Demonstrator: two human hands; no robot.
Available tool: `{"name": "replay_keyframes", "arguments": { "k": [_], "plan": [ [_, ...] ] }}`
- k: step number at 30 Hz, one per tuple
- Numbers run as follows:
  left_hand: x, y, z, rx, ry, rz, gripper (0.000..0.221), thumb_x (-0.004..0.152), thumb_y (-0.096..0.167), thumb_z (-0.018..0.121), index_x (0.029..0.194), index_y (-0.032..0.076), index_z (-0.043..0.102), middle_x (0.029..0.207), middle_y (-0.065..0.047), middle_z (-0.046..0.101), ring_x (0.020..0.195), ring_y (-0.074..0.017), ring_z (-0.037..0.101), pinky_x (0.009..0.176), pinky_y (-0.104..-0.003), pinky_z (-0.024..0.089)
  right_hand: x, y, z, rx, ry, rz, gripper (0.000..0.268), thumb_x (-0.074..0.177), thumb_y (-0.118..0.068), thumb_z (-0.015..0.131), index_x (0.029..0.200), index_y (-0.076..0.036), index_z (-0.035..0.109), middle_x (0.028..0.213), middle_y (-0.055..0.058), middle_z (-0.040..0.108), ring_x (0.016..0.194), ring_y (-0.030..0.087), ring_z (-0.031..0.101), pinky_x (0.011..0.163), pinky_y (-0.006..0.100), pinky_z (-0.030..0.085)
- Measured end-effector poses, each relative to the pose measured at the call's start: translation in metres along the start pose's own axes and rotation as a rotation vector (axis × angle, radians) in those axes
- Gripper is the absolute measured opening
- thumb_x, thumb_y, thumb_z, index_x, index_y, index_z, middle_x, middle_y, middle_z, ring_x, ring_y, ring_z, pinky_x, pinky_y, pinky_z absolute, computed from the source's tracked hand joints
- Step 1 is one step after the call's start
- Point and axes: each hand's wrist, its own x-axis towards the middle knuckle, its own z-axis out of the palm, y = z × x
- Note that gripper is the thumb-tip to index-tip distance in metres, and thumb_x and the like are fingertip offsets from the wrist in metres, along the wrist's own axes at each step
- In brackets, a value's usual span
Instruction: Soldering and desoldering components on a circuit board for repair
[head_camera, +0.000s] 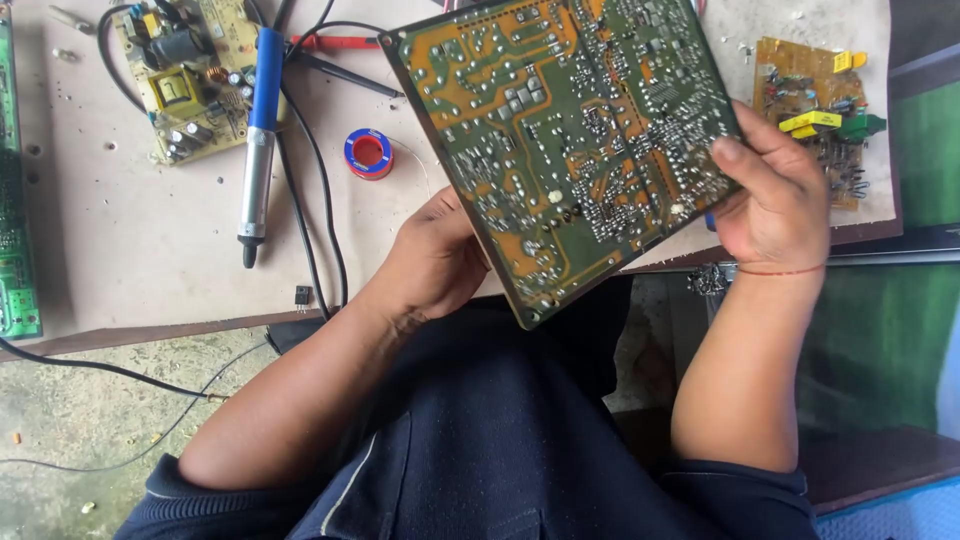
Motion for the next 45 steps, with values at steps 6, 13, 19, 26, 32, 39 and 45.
{"name": "replay_keyframes", "arguments": {
  "k": [6, 13, 19, 26, 32, 39, 45],
  "plan": [
    [0.002, 0.0, 0.006, 0.057, 0.327, 0.017, 0.035, 0.1, 0.001, 0.056, 0.135, 0.006, 0.062, 0.113, -0.015, 0.075, 0.092, -0.027, 0.075, 0.076, -0.043, 0.064, -0.014, -0.007, -0.005, 0.04, 0.033, -0.053, 0.058, 0.092, -0.012, 0.07, 0.148, -0.004, 0.055, 0.134, 0.01, 0.069, 0.119, 0.018, 0.068, 0.108, 0.036, 0.062],
    [-0.017, 0.028, 0.03, 0.15, 0.406, 0.06, 0.042, 0.105, 0.025, 0.042, 0.138, 0.006, 0.059, 0.117, -0.008, 0.07, 0.089, -0.0167, 0.068, 0.065, -0.029, 0.056, -0.026, -0.005, -0.01, -0.085, -0.01, -0.065, 0.054, 0.094, -0.012, 0.069, 0.145, -0.005, 0.051, 0.129, 0.006, 0.065, 0.115, 0.014, 0.064, 0.107, 0.028, 0.057],
    [-0.03, 0.051, 0.02, 0.889, 0.182, 0.076, 0.05, 0.101, 0.007, 0.046, 0.15, 0.0, 0.038, 0.147, -0.014, 0.056, 0.14, -0.0183, 0.05, 0.114, -0.032, 0.046, -0.038, -0.021, 0.008, -0.502, -0.063, 0.099, 0.049, 0.096, 0.003, 0.068, 0.133, -0.008, 0.038, 0.123, 0.02, 0.065, 0.098, 0.023, 0.069, 0.052, 0.037, 0.062],
    [-0.02, 0.064, 0.024, 1.551, 0.327, -0.011, 0.052, 0.095, 0.02, 0.056, 0.145, 0.011, 0.044, 0.101, -0.013, 0.07, 0.069, -0.0325, 0.07, 0.066, -0.043, 0.05, -0.043, -0.033, 0.031, -0.988, 0.037, 0.186, 0.058, 0.088, -0.02, 0.086, 0.133, 0.003, 0.059, 0.113, 0.025, 0.069, 0.066, 0.027, 0.069, 0.051, 0.035, 0.06],
    [-0.025, 0.068, 0.037, 1.97, 0.327, -0.068, 0.064, 0.097, 0.029, 0.067, 0.149, 0.003, 0.041, 0.086, -0.024, 0.072, 0.078, -0.0531, 0.065, 0.063, -0.062, 0.046, -0.049, -0.038, 0.036, -1.118, 0.064, 0.187, 0.063, 0.09, -0.029, 0.086, 0.141, 0.002, 0.065, 0.114, 0.023, 0.071, 0.072, 0.024, 0.069, 0.051, 0.037, 0.062],
    [-0.08, 0.128, 0.039, 2.576, 0.544, 0.416, 0.018, 0.108, 0.039, 0.085, 0.12, 0.03, 0.076, 0.1, 0.008, 0.073, 0.081, -0.0204, 0.072, 0.054, -0.037, 0.046, -0.064, -0.043, 0.004, -0.941, 0.046, -0.013, 0.052, 0.112, -0.004, 0.069, 0.156, 0.011, 0.046, 0.125, 0.028, 0.066, 0.088, 0.032, 0.069, 0.059, 0.036, 0.056],
    [-0.087, 0.147, 0.006, 2.439, 0.735, 0.351, 0.048, 0.092, 0.033, 0.089, 0.118, 0.009, 0.057, 0.108, -0.011, 0.061, 0.094, -0.0379, 0.061, 0.066, -0.052, 0.048, -0.072, -0.043, -0.001, -0.889, -0.05, -0.078, 0.051, 0.115, 0.004, 0.06, 0.162, 0.007, 0.039, 0.134, 0.034, 0.059, 0.105, 0.039, 0.066, 0.08, 0.042, 0.057]
  ]
}}
